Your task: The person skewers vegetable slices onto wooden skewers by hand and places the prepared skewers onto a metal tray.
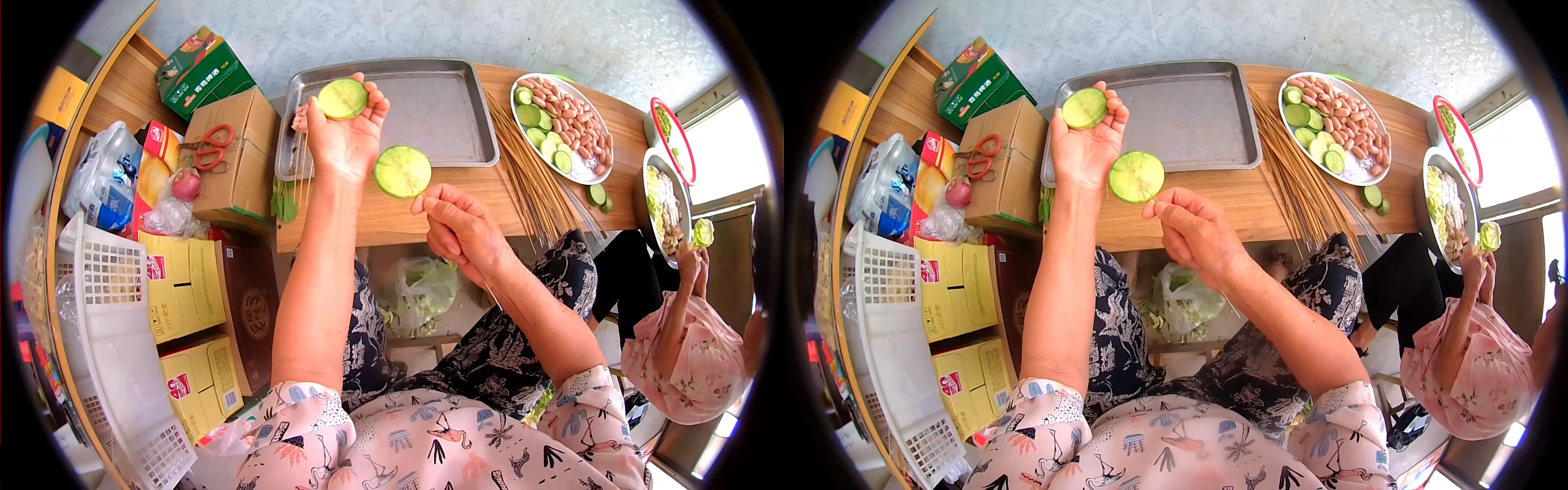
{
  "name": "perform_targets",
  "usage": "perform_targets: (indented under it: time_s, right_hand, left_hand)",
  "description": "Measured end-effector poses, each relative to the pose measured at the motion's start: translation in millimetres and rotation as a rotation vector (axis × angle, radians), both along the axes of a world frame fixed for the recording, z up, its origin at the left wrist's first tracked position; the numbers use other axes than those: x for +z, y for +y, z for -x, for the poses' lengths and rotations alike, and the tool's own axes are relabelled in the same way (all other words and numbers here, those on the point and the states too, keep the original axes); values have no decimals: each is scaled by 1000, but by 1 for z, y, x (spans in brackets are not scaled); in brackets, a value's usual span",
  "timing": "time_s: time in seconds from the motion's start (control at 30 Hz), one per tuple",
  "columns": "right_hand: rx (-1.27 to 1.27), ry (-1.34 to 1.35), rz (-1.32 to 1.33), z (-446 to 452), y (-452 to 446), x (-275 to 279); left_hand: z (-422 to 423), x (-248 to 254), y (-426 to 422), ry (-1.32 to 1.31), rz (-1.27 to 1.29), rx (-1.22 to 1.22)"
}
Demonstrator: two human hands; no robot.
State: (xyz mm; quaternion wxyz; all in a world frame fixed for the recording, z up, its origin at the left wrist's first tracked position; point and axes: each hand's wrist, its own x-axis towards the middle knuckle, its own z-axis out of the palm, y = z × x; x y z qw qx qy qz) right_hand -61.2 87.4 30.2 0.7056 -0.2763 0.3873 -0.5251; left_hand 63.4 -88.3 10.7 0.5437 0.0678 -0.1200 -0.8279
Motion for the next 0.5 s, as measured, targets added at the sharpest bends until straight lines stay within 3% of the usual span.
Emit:
perform_targets:
  time_s: [0.5]
  right_hand:
    - [-19,43,-2,-1,-1,0]
  left_hand:
    - [6,-4,6,-52,105,-19]
